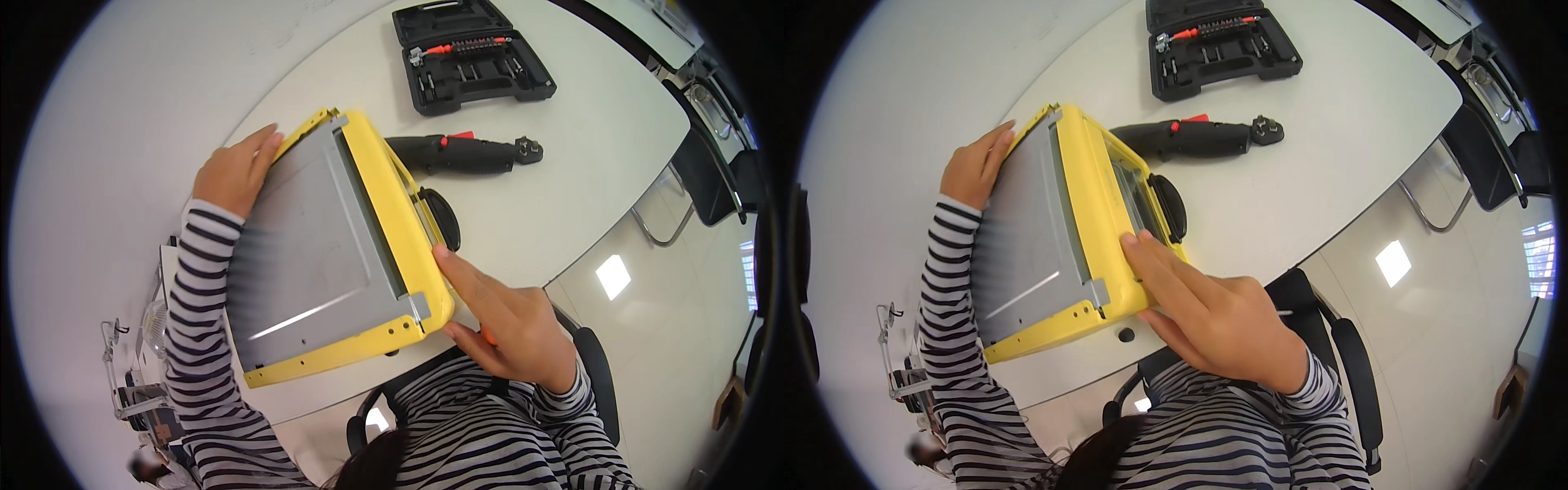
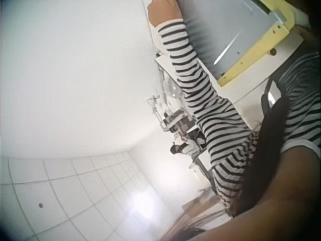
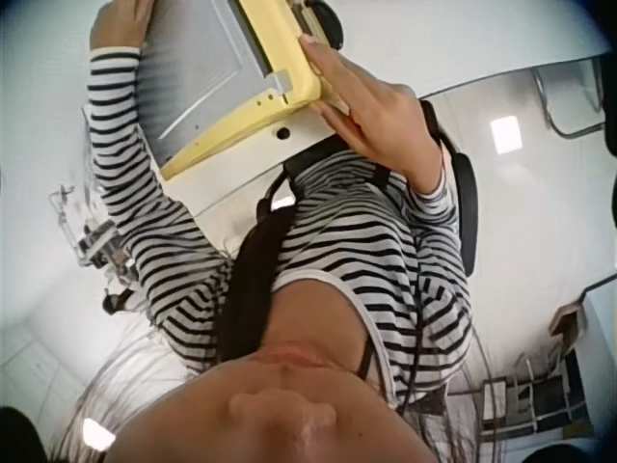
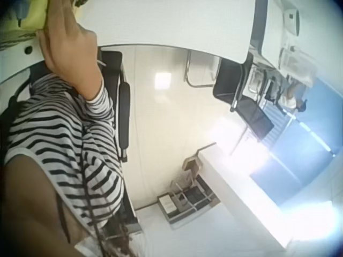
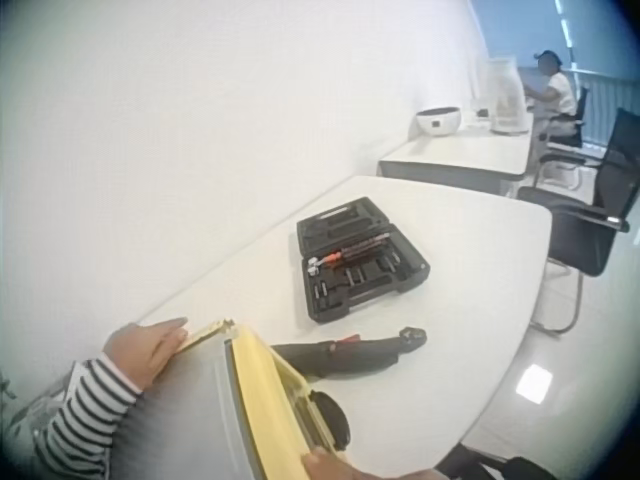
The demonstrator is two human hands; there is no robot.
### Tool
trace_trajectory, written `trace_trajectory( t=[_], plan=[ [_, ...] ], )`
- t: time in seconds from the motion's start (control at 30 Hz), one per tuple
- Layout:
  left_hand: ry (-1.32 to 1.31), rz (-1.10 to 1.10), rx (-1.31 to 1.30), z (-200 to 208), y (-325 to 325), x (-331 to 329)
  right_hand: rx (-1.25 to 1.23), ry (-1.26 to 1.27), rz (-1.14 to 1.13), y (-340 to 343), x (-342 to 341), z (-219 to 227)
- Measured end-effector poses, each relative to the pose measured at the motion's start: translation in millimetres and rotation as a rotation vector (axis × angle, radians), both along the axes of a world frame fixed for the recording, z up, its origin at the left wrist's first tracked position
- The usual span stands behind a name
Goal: The person uses a screwdriver to remove screws from a yellow-framed electronic device, then reattaches the frame and inserts screws by hand. The person repeatedly aligns the frame and checks fitment while handling the device and screws on a white table.
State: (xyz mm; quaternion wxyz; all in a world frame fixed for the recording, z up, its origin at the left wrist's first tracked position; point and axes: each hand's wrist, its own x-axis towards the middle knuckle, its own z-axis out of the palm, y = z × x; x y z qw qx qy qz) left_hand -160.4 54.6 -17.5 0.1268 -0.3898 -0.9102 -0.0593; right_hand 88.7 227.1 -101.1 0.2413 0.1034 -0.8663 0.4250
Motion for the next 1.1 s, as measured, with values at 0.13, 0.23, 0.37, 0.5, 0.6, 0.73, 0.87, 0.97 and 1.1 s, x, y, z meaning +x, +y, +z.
trace_trajectory(
  t=[0.13, 0.23, 0.37, 0.5, 0.6, 0.73, 0.87, 0.97, 1.1],
  plan=[
    [-0.001, 0.110, -0.193, 5.8, 30.4, 10.5, -0.005, -0.033, -0.016, 1.4, 0.4, -3.2],
    [-0.013, 0.071, -0.140, 2.6, 29.0, 11.8, -0.028, -0.008, -0.029, 1.0, -1.8, -4.4],
    [-0.049, 0.034, -0.115, 3.5, 24.7, 10.8, -0.035, 0.000, -0.019, 1.0, -3.7, -2.8],
    [-0.079, -0.001, -0.077, 2.9, 21.5, 9.1, -0.052, 0.000, -0.012, -0.3, -4.8, -3.8],
    [-0.089, -0.020, -0.059, 2.7, 21.2, 8.9, -0.057, 0.006, -0.020, -0.7, -5.2, -4.5],
    [-0.087, -0.034, -0.039, 2.7, 22.4, 9.7, -0.059, 0.037, -0.032, -1.6, -6.3, -7.4],
    [-0.085, -0.030, -0.047, 2.4, 21.5, 10.0, -0.081, 0.006, -0.033, -2.3, -5.4, -5.1],
    [-0.079, -0.044, -0.033, 0.7, 21.1, 8.9, -0.089, 0.011, -0.038, -2.8, -5.7, -6.7],
    [-0.073, -0.049, -0.039, -0.2, 20.8, 7.0, -0.095, 0.010, -0.044, -2.9, -5.1, -5.6]
  ],
)
